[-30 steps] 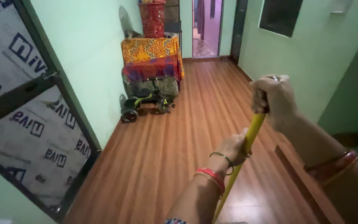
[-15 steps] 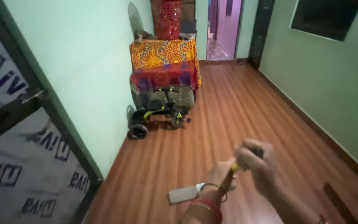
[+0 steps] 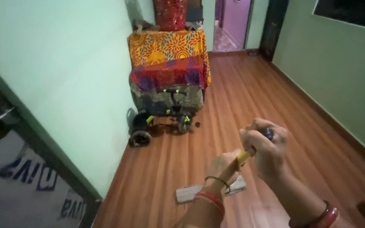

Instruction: The person uses a yellow-handled mop to clean a wooden-patterned floor, moving from a hallway area through an open living space.

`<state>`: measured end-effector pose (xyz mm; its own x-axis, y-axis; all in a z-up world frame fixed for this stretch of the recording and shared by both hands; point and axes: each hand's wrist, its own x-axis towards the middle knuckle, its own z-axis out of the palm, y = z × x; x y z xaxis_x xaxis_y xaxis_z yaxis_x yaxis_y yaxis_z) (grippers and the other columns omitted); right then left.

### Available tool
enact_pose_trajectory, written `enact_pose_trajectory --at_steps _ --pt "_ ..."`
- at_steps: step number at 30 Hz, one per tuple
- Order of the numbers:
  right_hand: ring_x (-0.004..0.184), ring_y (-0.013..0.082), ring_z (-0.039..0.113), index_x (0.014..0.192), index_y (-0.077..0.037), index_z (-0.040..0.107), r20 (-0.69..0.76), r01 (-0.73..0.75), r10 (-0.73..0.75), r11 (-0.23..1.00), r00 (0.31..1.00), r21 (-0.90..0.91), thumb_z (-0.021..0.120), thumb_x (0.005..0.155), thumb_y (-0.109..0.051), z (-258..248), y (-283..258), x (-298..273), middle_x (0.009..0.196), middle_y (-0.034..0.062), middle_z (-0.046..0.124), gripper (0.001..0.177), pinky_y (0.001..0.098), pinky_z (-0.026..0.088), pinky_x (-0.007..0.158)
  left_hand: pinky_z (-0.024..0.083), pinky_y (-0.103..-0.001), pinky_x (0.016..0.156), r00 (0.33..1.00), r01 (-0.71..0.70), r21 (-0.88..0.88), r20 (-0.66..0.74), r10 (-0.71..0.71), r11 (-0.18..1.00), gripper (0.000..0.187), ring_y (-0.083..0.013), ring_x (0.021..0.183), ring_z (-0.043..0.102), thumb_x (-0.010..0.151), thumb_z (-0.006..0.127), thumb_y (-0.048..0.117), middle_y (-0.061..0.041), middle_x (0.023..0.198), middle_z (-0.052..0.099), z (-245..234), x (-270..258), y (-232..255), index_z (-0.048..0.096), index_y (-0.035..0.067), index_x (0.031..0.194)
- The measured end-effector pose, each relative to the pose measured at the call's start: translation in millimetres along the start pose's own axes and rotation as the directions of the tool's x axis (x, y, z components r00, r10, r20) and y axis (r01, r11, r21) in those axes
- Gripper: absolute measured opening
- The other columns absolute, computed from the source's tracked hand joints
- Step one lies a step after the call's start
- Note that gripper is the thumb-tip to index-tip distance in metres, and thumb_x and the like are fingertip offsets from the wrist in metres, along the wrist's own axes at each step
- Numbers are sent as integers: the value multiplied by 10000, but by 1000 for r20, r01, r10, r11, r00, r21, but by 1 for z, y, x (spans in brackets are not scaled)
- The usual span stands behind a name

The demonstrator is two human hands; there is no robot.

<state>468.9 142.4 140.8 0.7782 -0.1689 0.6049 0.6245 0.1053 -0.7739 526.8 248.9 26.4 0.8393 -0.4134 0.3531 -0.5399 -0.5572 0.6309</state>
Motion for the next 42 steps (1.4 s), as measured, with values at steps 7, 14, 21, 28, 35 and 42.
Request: enact_pose_trajectory --at_steps 7,14,21,28,35,42 --pt "522 100 393 608 -36 458 16 -101 100 991 995 90 516 800 50 -15 89 67 582 38 467 218 267 297 481 513 -473 742 959 270 -276 158 -234 922 296 -350 853 696 1001 497 382 -142 848 692 17 107 -79 626 130 913" --pt "514 111 497 655 3 604 4 -129 131 985 991 -110 556 813 0 -21 231 170 597 44 581 166 279 368 463 505 -491 711 997 72 30 -19 -71 997 170 -388 842 682 917 512 266 -172 856 699 21 239 -200 603 122 917" --pt "541 101 502 649 -12 561 121 -57 75 987 990 -149 596 842 -24 -9 328 208 598 28 555 196 269 375 493 493 -515 697 994 -49 126 -91 60 991 143 -424 875 653 781 628 48 -190 877 674 52 295 -320 579 77 913" --pt "521 83 495 624 -19 555 27 -89 92 991 995 -102 556 792 -21 12 350 262 591 18 576 168 260 379 474 527 -488 733 890 -328 -154 -382 250 932 214 -432 850 645 725 766 231 -190 855 683 56 346 -323 660 88 843" --pt "530 80 479 615 3 556 128 -86 120 965 984 -248 538 775 -10 52 314 231 573 25 529 162 271 379 468 533 -477 721 981 -3 -156 -191 -27 988 247 -428 856 668 750 756 276 -207 853 692 39 301 -306 678 68 857" --pt "503 78 458 593 5 551 163 -104 136 976 977 -190 541 783 5 74 206 153 556 20 499 190 267 355 451 534 -476 723 979 133 -219 -123 -163 967 276 -426 862 678 768 739 299 -223 851 695 -2 198 -216 685 48 870"
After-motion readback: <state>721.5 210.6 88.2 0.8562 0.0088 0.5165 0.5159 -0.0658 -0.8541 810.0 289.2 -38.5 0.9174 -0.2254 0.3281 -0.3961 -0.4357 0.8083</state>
